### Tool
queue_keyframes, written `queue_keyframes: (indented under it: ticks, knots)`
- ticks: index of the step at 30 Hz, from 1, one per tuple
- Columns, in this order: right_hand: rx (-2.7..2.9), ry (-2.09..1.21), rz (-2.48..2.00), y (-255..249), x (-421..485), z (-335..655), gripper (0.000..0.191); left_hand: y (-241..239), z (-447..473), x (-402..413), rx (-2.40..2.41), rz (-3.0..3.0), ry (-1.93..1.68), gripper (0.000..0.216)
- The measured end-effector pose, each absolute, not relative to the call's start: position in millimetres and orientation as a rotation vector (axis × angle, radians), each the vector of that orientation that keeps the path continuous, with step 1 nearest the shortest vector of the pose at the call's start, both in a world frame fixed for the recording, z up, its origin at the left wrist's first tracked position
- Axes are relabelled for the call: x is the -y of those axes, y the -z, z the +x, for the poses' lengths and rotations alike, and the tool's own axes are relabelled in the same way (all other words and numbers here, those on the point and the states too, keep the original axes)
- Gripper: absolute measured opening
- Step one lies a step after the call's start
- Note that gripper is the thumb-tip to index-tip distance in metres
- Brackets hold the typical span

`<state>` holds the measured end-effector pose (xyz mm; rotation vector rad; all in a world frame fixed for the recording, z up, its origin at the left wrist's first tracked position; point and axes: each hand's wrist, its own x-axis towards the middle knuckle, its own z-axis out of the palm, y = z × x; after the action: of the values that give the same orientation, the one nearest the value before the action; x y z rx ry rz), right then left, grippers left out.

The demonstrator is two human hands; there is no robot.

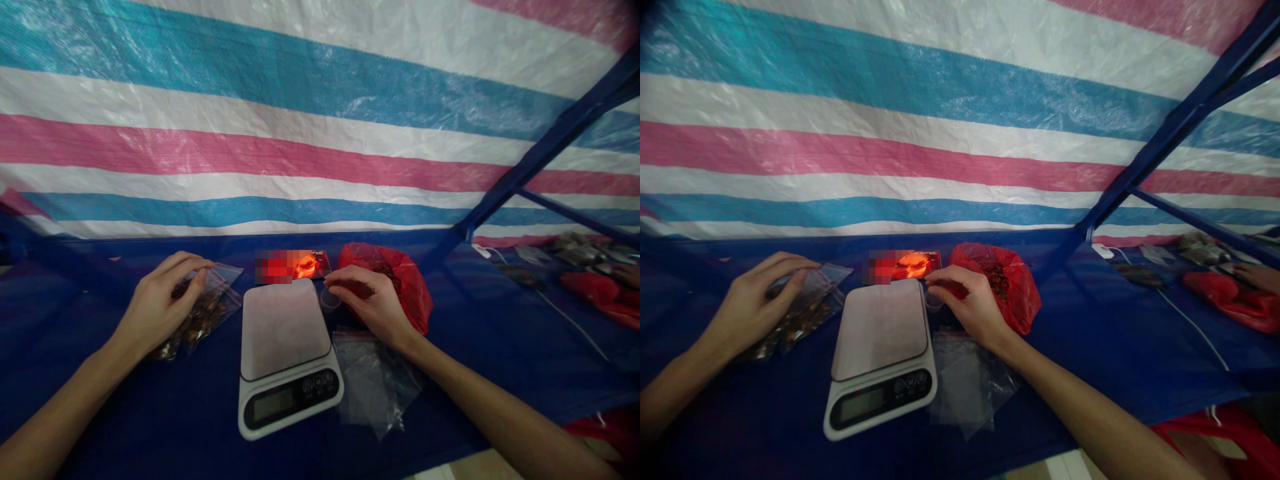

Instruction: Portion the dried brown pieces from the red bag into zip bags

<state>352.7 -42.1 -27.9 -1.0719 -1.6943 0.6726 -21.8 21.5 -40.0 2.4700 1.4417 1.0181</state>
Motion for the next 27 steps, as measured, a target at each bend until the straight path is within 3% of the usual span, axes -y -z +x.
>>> queue_keyframes:
  ticks: [10,13,16,21,27]
  knots:
    - [1.718,-0.719,-1.020,22,46,354,0.025,38,-22,-20,-1.449,2.471,-1.079,0.031]
    - [1.768,-0.595,-1.039,8,42,377,0.030,36,-20,-20,-1.464,2.457,-1.105,0.031]
    - [1.907,-0.390,-1.230,-2,33,415,0.026,34,-19,-17,-1.477,2.437,-1.113,0.031]
    - [2.376,-0.592,-1.336,12,21,453,0.017,32,-21,-13,-1.484,2.428,-1.073,0.030]
    - [2.436,-0.471,-1.291,29,18,447,0.020,35,-20,-12,-1.473,2.452,-1.080,0.027]
